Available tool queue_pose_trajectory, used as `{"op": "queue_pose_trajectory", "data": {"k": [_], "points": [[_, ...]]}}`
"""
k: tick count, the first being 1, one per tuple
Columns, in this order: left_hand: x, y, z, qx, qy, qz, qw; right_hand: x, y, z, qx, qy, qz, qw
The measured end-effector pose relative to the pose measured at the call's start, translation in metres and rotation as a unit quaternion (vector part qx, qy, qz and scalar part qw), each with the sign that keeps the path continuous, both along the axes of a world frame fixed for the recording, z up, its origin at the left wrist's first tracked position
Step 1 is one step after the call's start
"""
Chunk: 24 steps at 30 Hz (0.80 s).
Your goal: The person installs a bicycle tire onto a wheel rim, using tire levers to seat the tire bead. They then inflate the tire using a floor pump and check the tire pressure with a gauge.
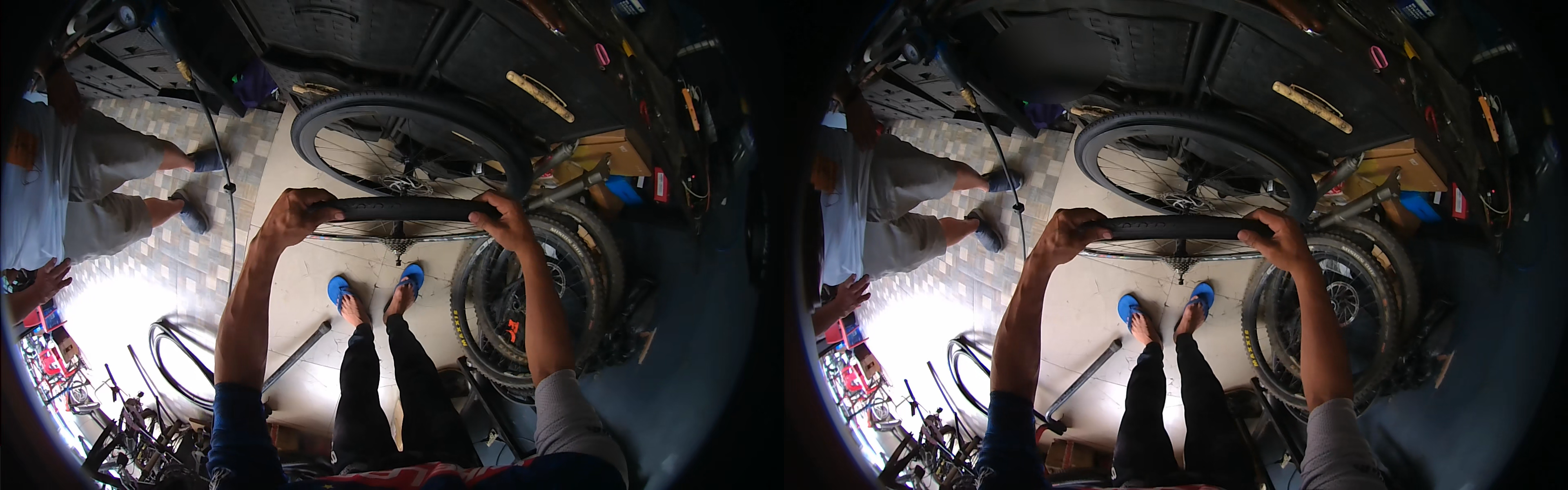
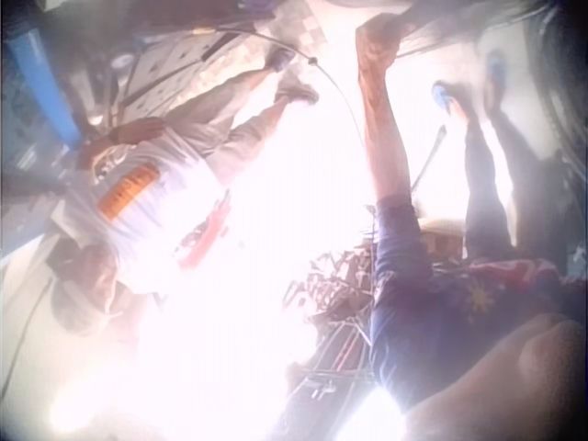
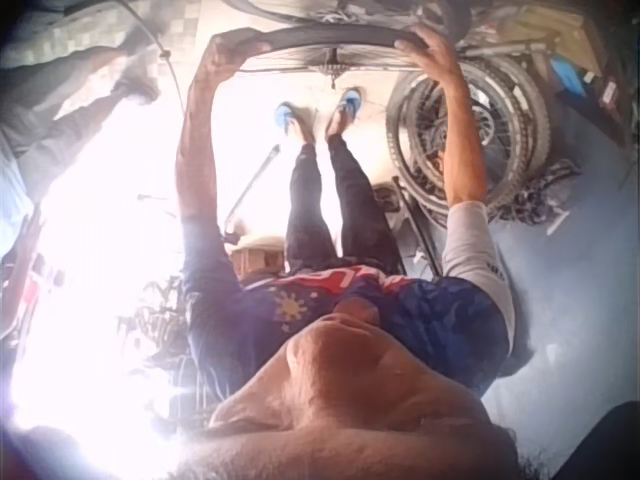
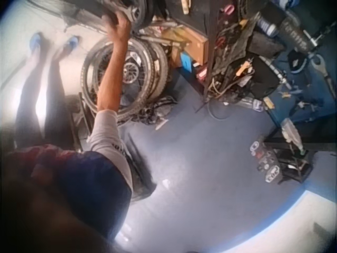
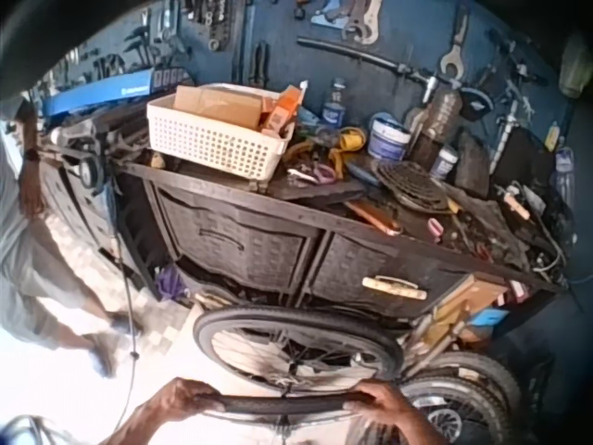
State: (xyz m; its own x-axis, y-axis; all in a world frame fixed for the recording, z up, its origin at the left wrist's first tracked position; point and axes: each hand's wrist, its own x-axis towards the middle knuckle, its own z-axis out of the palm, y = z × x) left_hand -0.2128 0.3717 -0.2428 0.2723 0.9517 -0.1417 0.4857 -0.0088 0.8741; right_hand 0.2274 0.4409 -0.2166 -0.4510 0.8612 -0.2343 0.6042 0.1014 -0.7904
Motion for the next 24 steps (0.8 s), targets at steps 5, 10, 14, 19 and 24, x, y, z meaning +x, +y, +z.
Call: {"op": "queue_pose_trajectory", "data": {"k": [5,10,14,19,24], "points": [[0.007,0.006,0.009,-0.111,0.009,-0.038,0.993,0.019,0.002,0.004,-0.099,-0.012,0.004,0.995],[0.011,0.008,0.008,-0.139,0.025,-0.041,0.989,0.027,0.004,0.001,-0.12,-0.018,0.006,0.993],[0.013,0.01,0.01,-0.16,0.041,-0.042,0.985,0.031,0.002,-0.001,-0.126,-0.008,0.008,0.992],[0.017,0.011,0.02,-0.191,0.028,-0.031,0.981,0.034,-0.001,-0.002,-0.118,0.008,0.005,0.993],[0.021,0.006,0.025,-0.191,0.005,-0.022,0.981,0.035,-0.006,0.001,-0.146,0.055,-0.009,0.988]]}}
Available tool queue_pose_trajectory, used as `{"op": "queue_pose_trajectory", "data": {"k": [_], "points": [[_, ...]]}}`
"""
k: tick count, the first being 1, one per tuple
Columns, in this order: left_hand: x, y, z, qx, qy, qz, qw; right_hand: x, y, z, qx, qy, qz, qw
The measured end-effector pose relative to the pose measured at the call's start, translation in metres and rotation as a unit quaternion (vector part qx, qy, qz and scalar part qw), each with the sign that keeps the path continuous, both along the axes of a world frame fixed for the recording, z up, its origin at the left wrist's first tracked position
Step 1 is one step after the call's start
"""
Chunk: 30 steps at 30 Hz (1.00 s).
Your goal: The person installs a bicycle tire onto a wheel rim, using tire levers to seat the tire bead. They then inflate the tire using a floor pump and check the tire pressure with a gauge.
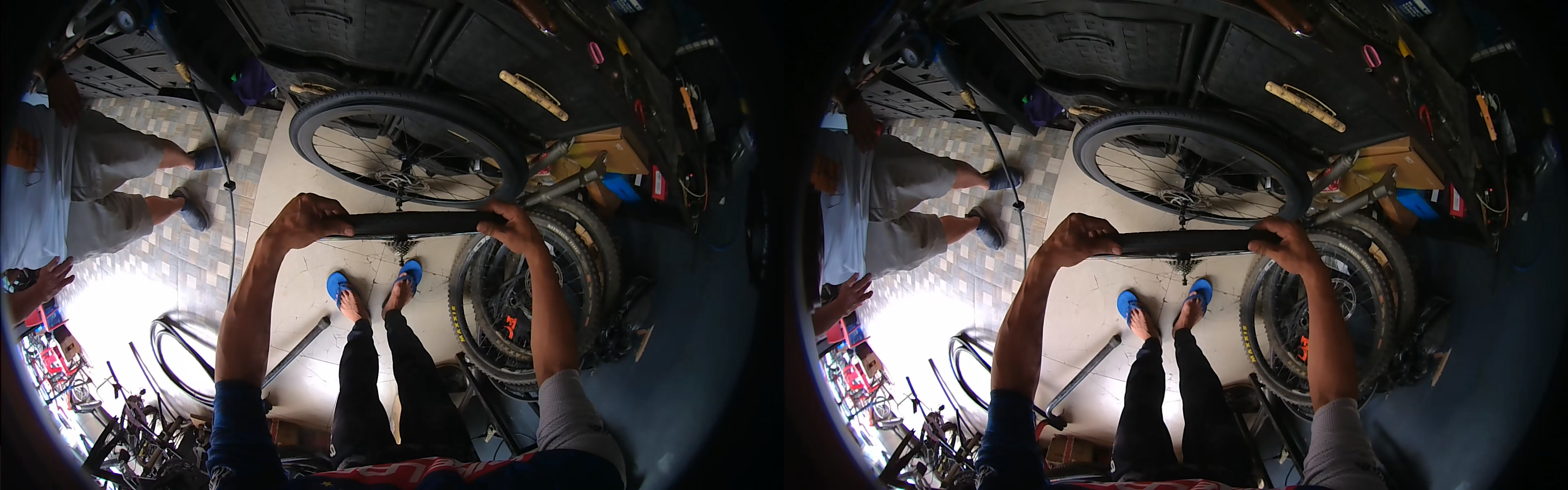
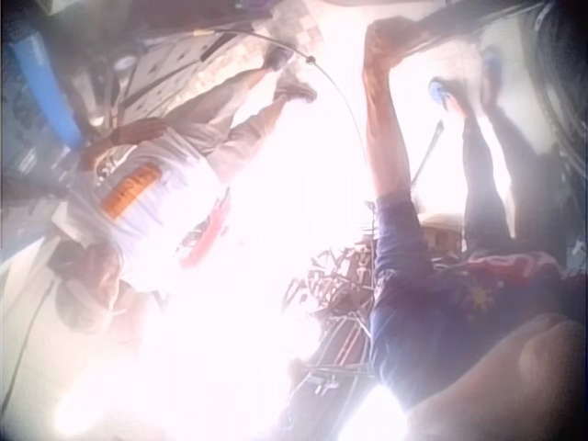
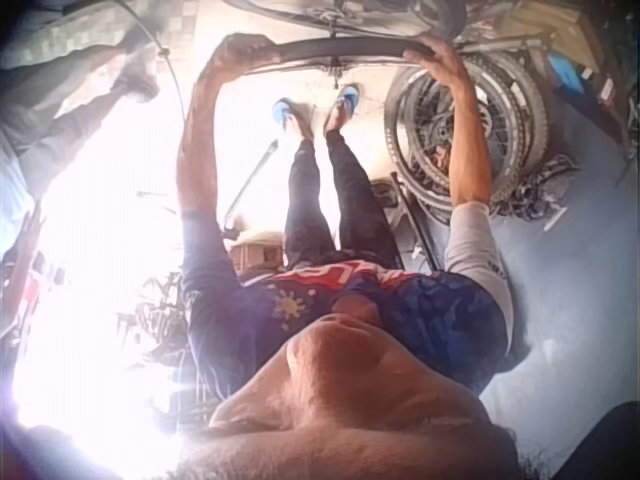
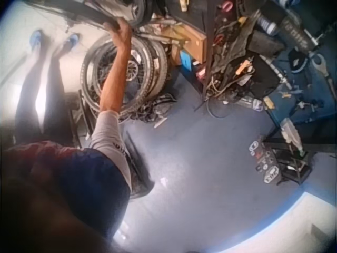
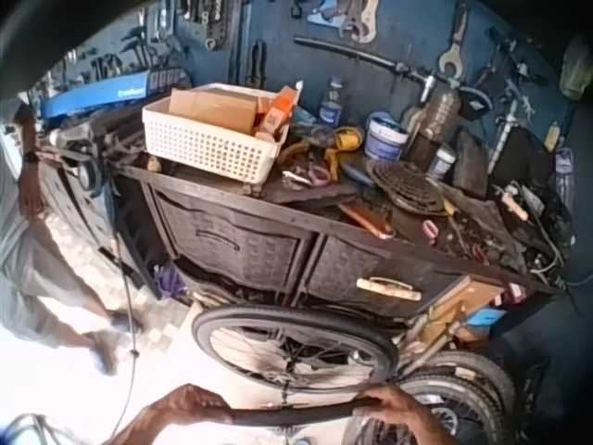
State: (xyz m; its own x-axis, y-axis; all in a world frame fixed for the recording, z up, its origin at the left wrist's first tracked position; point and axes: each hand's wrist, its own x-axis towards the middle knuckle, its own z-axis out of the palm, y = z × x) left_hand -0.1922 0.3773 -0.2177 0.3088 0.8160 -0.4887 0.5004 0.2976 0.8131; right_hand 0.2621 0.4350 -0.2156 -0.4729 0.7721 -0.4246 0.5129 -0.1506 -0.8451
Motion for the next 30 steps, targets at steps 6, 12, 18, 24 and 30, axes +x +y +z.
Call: {"op": "queue_pose_trajectory", "data": {"k": [6,12,18,24,30], "points": [[-0.003,-0.031,-0.019,0.041,-0.059,0.01,0.997,0.009,-0.007,0.005,0.168,-0.05,0.061,0.983],[-0.036,-0.068,-0.065,0.076,0.096,0.012,0.992,0.016,-0.02,0.004,0.223,-0.089,-0.021,0.971],[-0.048,-0.109,-0.057,0.043,0.06,0.045,0.996,0.025,-0.025,0.012,0.18,-0.088,-0.003,0.98],[-0.05,-0.214,0.034,0.117,0.123,0.06,0.984,0.014,-0.048,-0.003,0.091,-0.006,0.058,0.994],[-0.025,-0.319,0.111,0.092,0.247,0.15,0.953,-0.078,-0.061,-0.056,0.104,0.004,0.133,0.986]]}}
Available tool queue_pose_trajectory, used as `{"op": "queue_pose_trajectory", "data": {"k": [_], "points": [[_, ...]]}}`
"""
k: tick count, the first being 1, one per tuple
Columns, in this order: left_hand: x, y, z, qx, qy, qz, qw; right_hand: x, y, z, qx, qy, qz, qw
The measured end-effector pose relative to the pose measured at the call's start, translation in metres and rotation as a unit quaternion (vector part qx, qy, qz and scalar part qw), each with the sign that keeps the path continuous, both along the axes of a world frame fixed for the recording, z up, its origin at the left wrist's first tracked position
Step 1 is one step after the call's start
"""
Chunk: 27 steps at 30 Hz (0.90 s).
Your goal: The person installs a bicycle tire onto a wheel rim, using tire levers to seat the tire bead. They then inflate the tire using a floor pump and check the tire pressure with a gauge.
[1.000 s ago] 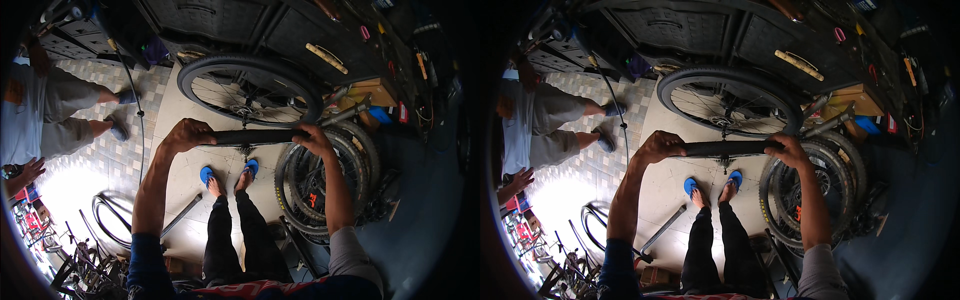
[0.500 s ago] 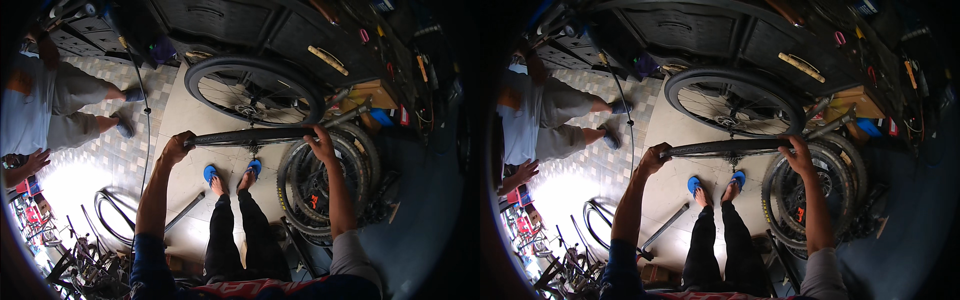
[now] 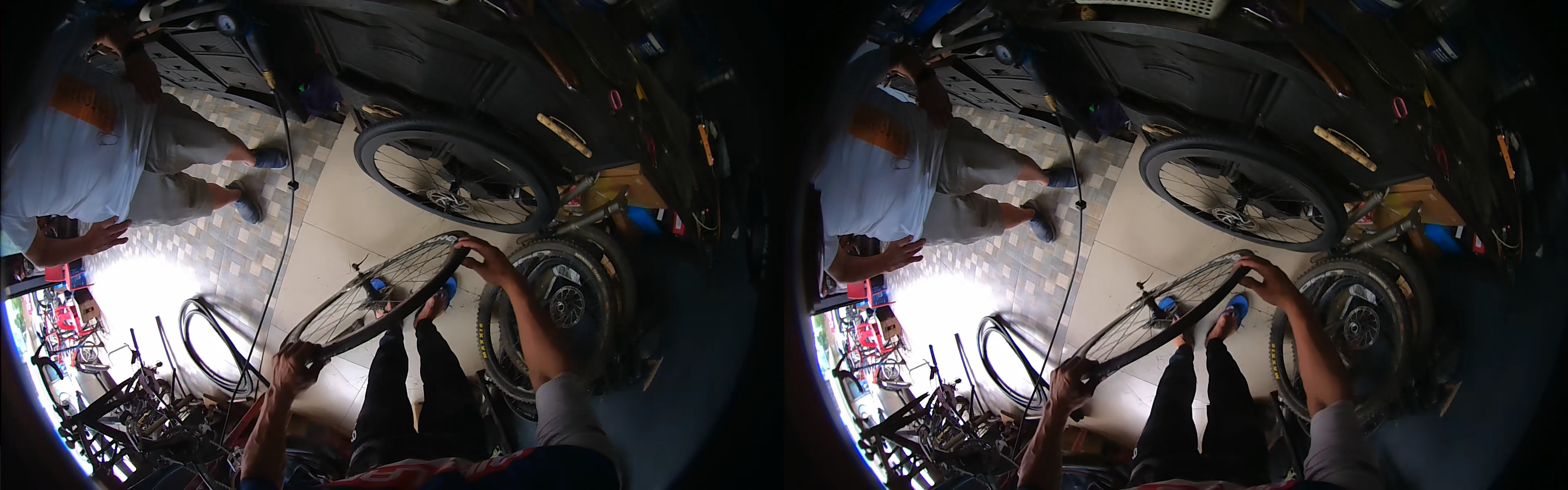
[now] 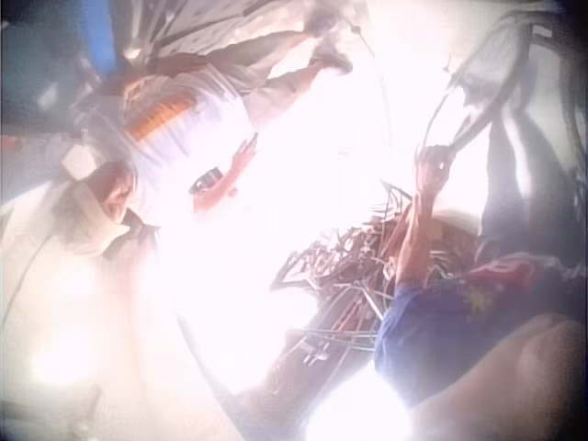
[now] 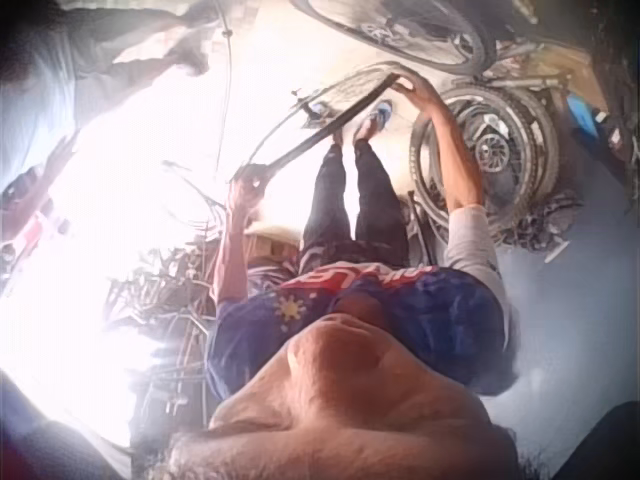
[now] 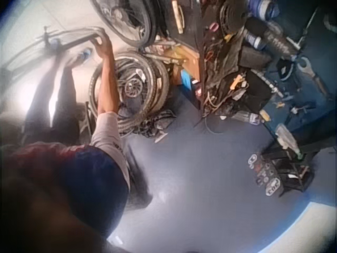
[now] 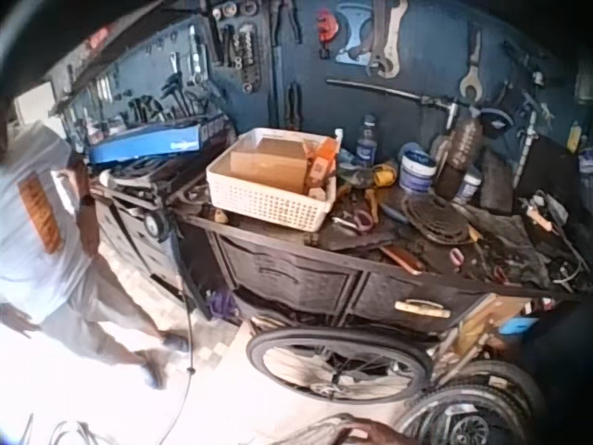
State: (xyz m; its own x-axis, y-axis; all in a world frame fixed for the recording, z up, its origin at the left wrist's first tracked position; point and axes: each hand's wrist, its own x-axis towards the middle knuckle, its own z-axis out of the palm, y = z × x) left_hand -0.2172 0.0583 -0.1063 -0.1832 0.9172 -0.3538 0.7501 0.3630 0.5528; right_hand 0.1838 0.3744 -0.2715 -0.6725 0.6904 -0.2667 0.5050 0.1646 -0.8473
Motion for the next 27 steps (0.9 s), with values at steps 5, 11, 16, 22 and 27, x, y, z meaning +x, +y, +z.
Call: {"op": "queue_pose_trajectory", "data": {"k": [5,11,16,22,27], "points": [[-0.005,-0.036,-0.021,-0.016,0.044,0.115,0.992,-0.115,0.003,-0.013,-0.087,-0.109,-0.082,0.987],[-0.054,0.008,-0.074,-0.003,0.093,0.219,0.971,-0.195,0.003,0.017,-0.067,-0.016,0.002,0.998],[-0.101,0.068,-0.082,0.086,-0.065,0.3,0.948,-0.222,-0.009,0.038,-0.097,-0.084,0.029,0.991],[-0.076,-0.027,-0.089,0.09,-0.106,0.369,0.919,-0.284,0.062,0.06,-0.041,0.022,-0.047,0.998],[-0.055,-0.072,-0.126,-0.05,-0.091,0.516,0.85,-0.401,0.18,0.07,0.064,0.105,-0.071,0.99]]}}
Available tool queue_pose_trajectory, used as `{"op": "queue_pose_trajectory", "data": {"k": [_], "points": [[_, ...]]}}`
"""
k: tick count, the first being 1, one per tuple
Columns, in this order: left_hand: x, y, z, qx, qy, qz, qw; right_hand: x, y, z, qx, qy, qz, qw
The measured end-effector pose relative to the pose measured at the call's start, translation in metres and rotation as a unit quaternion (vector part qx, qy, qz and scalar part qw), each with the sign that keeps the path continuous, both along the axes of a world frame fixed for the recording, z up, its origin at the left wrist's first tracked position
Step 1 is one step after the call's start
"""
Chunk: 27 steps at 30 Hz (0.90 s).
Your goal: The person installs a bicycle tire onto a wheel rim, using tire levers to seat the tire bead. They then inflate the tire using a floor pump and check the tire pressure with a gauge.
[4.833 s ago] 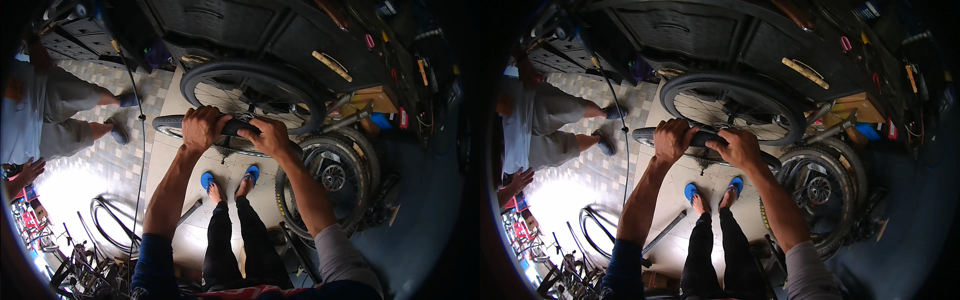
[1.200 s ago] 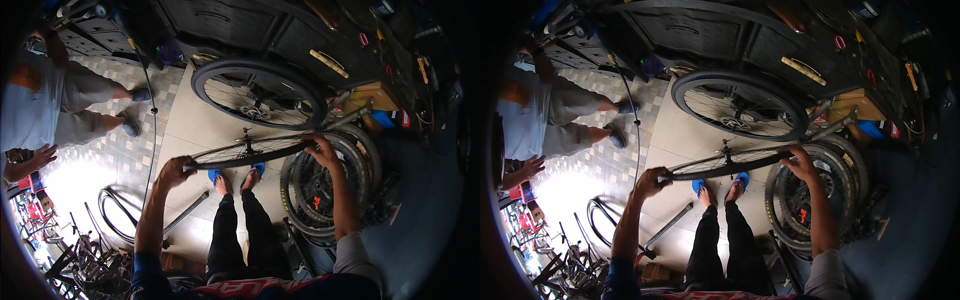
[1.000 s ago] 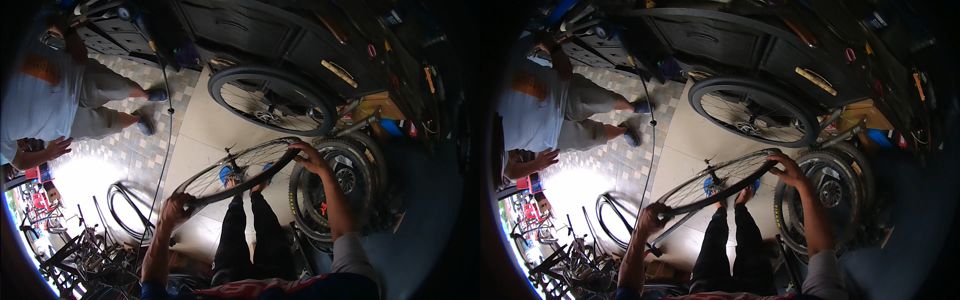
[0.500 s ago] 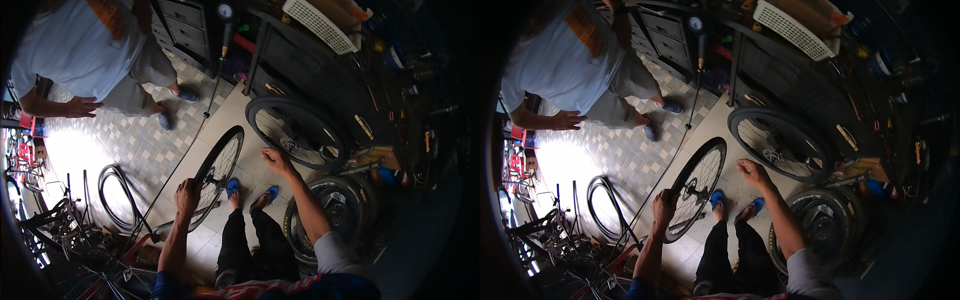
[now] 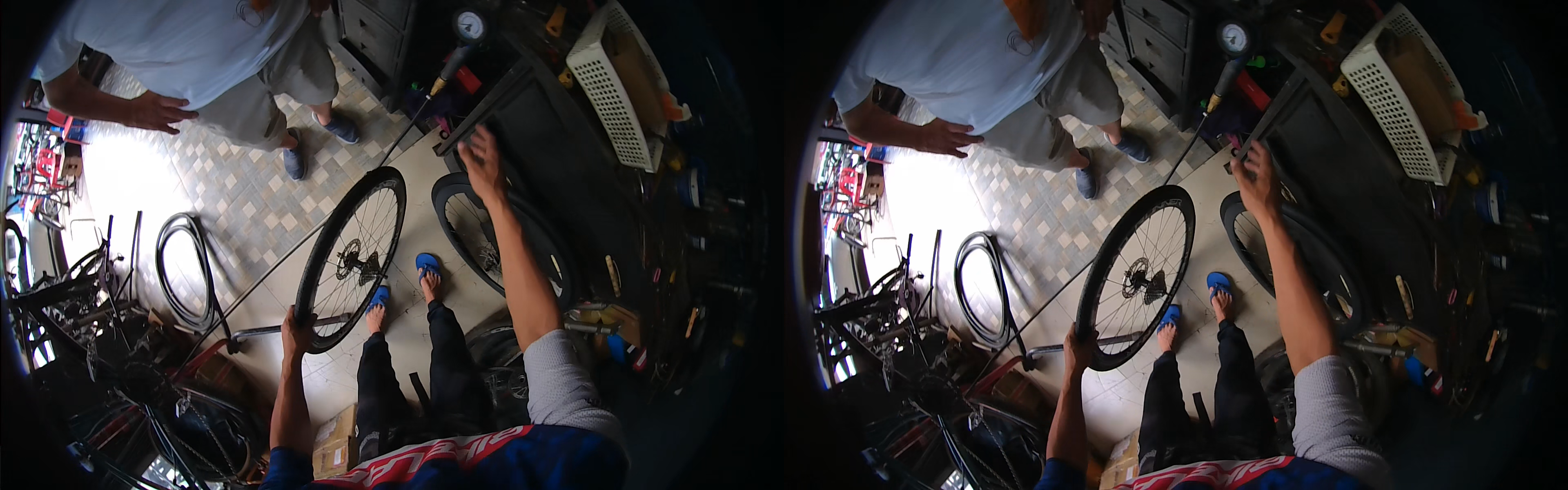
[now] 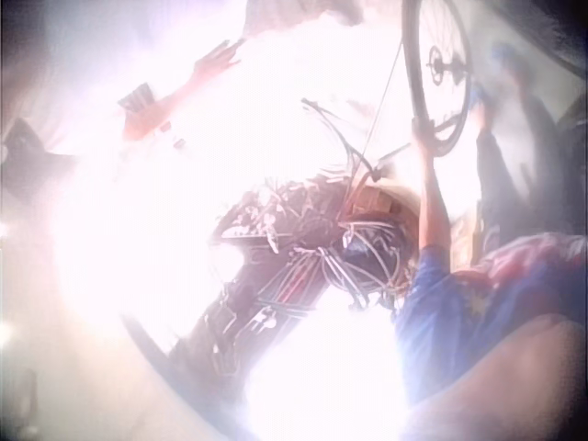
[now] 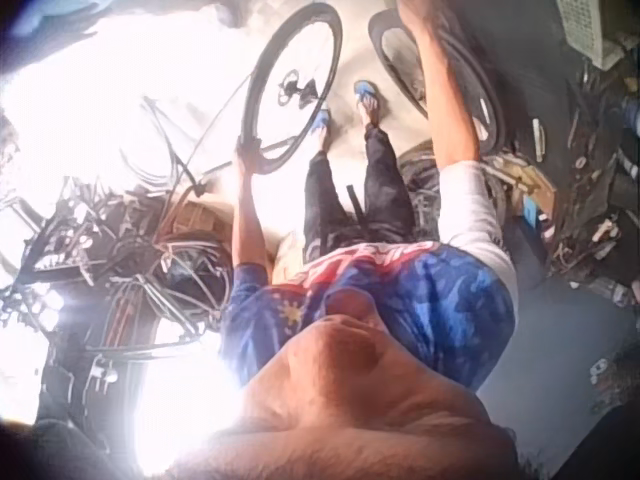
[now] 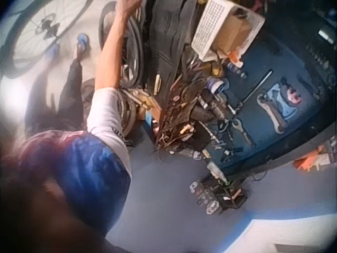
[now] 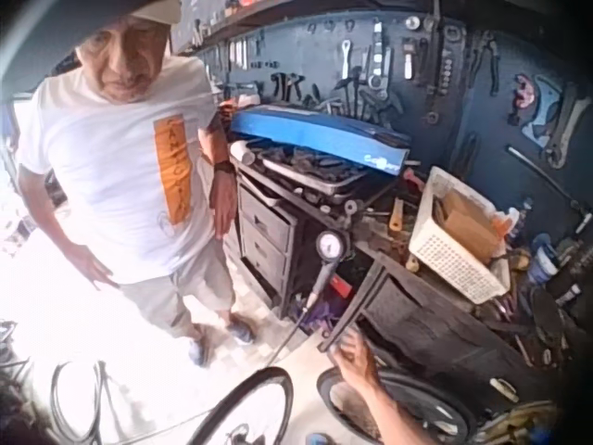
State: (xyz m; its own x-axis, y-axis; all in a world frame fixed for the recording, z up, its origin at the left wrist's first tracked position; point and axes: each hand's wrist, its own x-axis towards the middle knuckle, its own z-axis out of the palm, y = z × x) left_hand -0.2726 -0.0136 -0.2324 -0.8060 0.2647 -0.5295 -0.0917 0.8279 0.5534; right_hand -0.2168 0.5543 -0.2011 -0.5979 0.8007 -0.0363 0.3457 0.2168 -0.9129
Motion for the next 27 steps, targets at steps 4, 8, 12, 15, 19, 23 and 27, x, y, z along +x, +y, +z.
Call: {"op": "queue_pose_trajectory", "data": {"k": [4,8,12,15,19,23,27], "points": [[0.01,0.005,-0.008,0.009,-0.021,0.095,0.995,-0.072,0.049,0.006,0.02,0.043,0.002,0.999],[0.019,0.021,0.001,0.088,-0.033,0.14,0.986,-0.123,0.08,0.017,-0.019,0.061,0.004,0.998],[0.031,0.043,0.013,0.141,-0.06,0.18,0.972,-0.158,0.099,0.023,-0.155,0.083,0.055,0.983],[0.048,0.054,0.021,0.218,-0.097,0.241,0.941,-0.18,0.106,0.025,-0.184,0.131,0.019,0.974],[0.093,0.06,0.02,0.253,-0.121,0.382,0.881,-0.191,0.111,0.03,-0.206,0.294,0.006,0.933],[0.129,0.05,0.006,0.186,-0.109,0.417,0.883,-0.195,0.106,0.039,-0.22,0.332,-0.027,0.917],[0.165,0.039,-0.002,0.243,-0.116,0.444,0.854,-0.194,0.092,0.054,-0.297,0.383,-0.02,0.874]]}}
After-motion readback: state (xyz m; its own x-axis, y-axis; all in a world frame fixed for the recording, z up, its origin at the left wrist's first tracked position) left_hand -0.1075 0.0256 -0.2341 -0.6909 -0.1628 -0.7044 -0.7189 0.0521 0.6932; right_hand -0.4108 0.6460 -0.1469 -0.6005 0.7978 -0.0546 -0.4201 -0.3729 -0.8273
